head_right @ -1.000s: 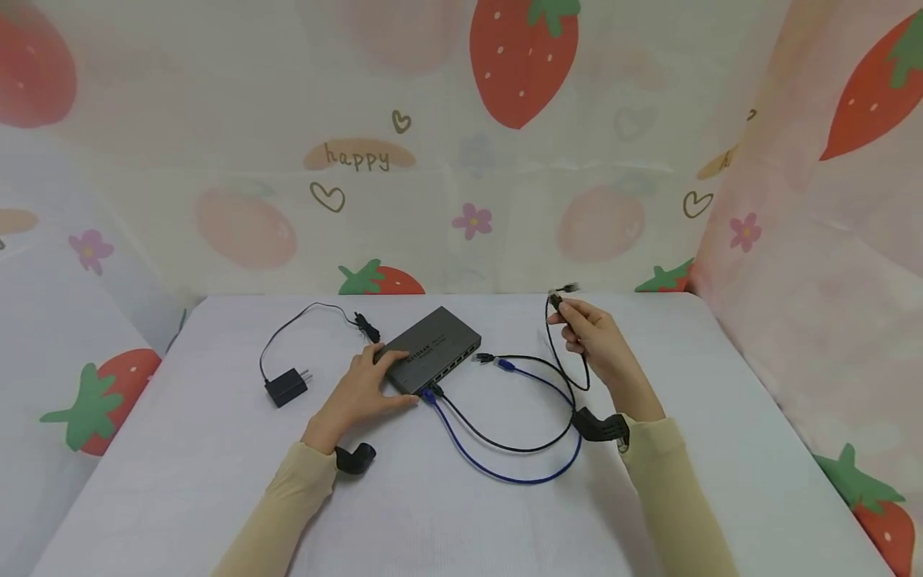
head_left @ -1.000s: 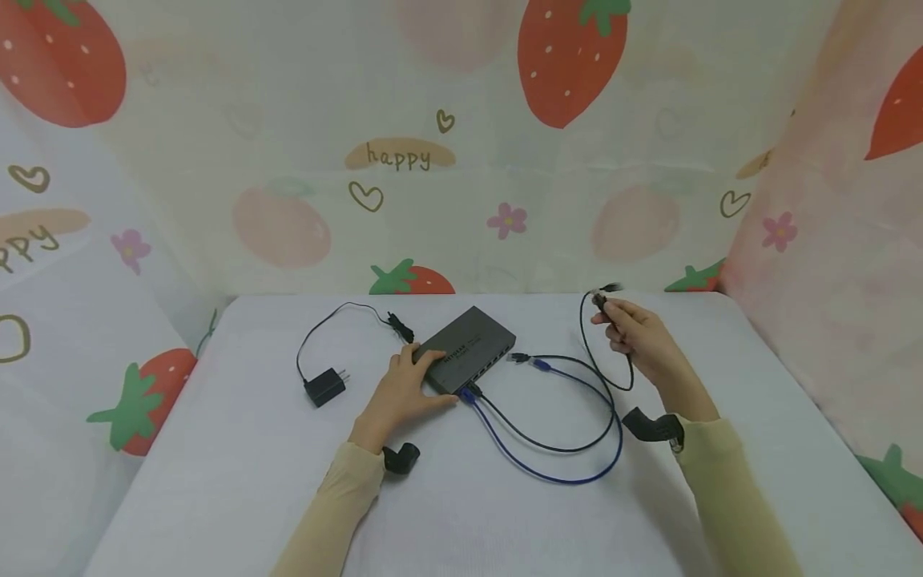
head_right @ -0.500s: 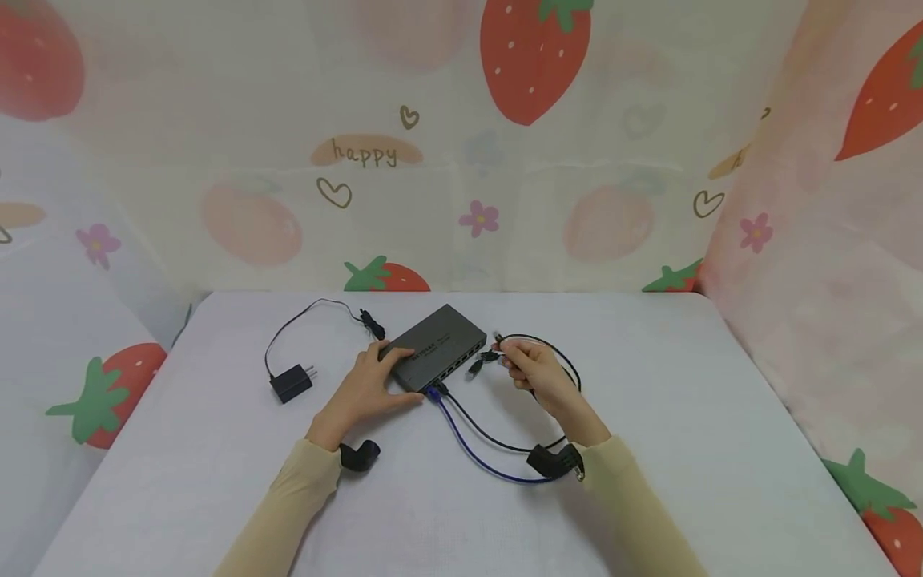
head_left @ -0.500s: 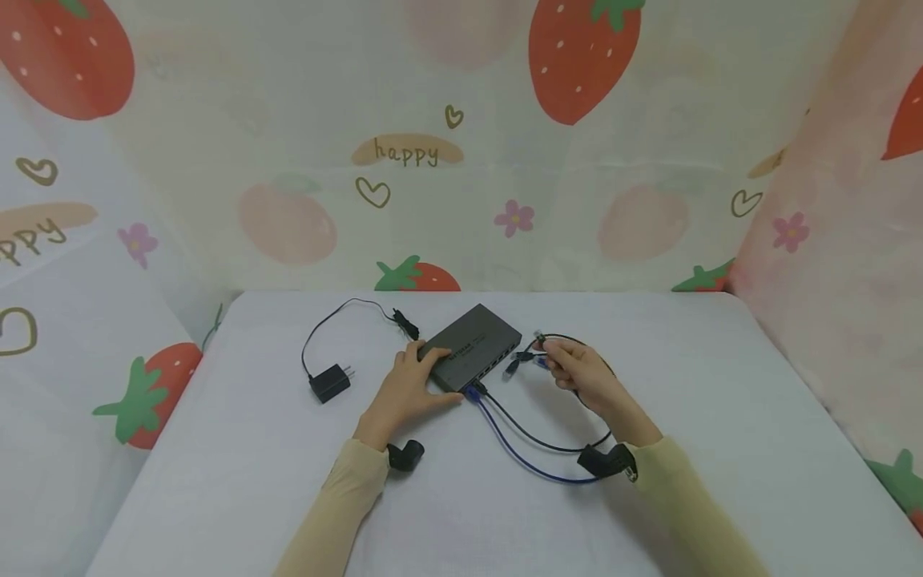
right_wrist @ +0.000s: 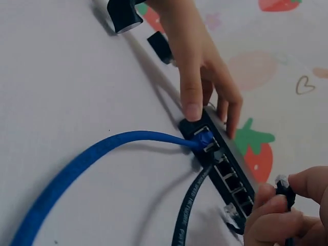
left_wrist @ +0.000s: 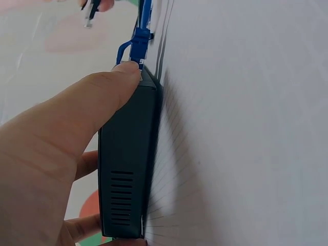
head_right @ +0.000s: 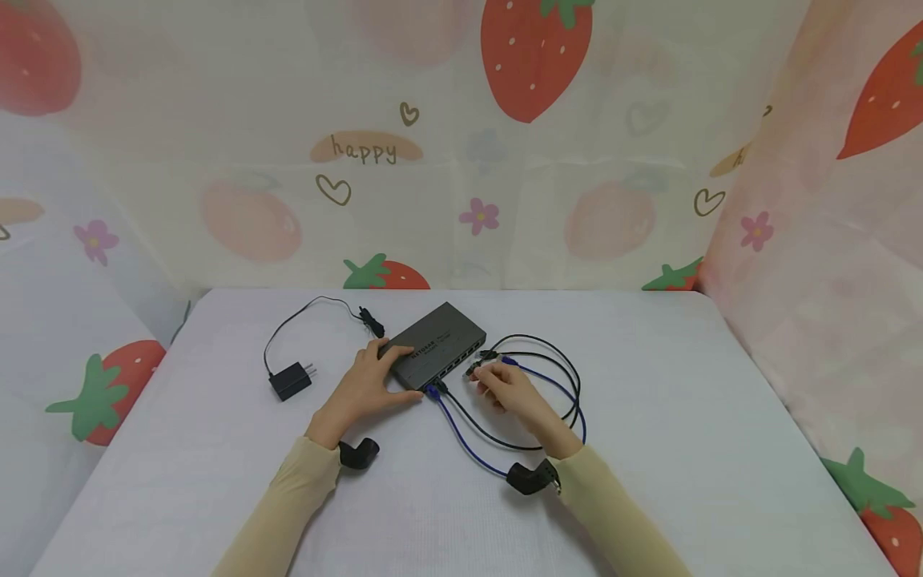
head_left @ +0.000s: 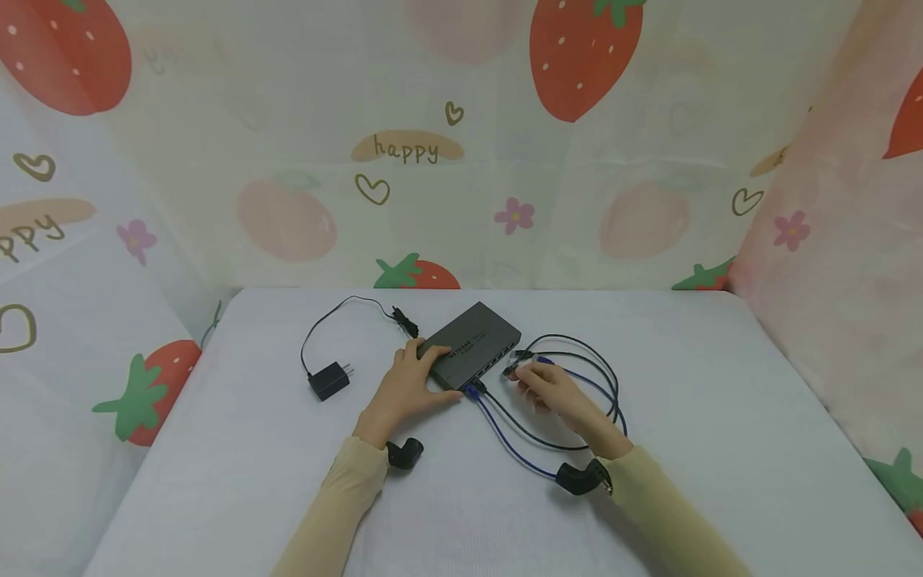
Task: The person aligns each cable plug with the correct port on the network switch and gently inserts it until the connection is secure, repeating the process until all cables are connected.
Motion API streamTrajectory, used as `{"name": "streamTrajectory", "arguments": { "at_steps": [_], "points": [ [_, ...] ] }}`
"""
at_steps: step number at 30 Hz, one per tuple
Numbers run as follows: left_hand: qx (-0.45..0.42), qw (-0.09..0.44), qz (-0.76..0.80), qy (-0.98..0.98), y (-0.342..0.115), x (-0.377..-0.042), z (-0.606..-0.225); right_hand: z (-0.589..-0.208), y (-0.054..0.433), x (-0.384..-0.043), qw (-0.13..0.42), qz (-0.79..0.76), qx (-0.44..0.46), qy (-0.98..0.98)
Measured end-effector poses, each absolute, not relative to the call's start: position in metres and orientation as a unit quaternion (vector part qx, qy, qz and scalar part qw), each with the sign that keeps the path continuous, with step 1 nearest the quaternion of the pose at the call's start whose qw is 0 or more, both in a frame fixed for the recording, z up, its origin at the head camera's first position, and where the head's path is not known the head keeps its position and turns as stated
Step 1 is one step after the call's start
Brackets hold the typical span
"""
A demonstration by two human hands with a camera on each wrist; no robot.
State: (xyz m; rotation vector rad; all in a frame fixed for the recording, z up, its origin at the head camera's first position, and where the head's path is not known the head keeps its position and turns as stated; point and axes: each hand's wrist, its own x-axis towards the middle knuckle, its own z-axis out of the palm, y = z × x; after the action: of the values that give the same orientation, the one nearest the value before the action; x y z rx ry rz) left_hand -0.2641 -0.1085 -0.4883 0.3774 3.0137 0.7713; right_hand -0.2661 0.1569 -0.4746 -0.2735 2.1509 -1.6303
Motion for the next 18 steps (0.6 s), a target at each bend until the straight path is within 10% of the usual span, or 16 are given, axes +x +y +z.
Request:
{"name": "streamTrajectory", "arguments": {
  "at_steps": [18],
  "points": [
    [0.121, 0.009, 0.257, 0.959, -0.111, -0.265, -0.489, -0.493, 0.136, -0.266, 0.207, -0.56, -0.129, 0.792]
  ]
}}
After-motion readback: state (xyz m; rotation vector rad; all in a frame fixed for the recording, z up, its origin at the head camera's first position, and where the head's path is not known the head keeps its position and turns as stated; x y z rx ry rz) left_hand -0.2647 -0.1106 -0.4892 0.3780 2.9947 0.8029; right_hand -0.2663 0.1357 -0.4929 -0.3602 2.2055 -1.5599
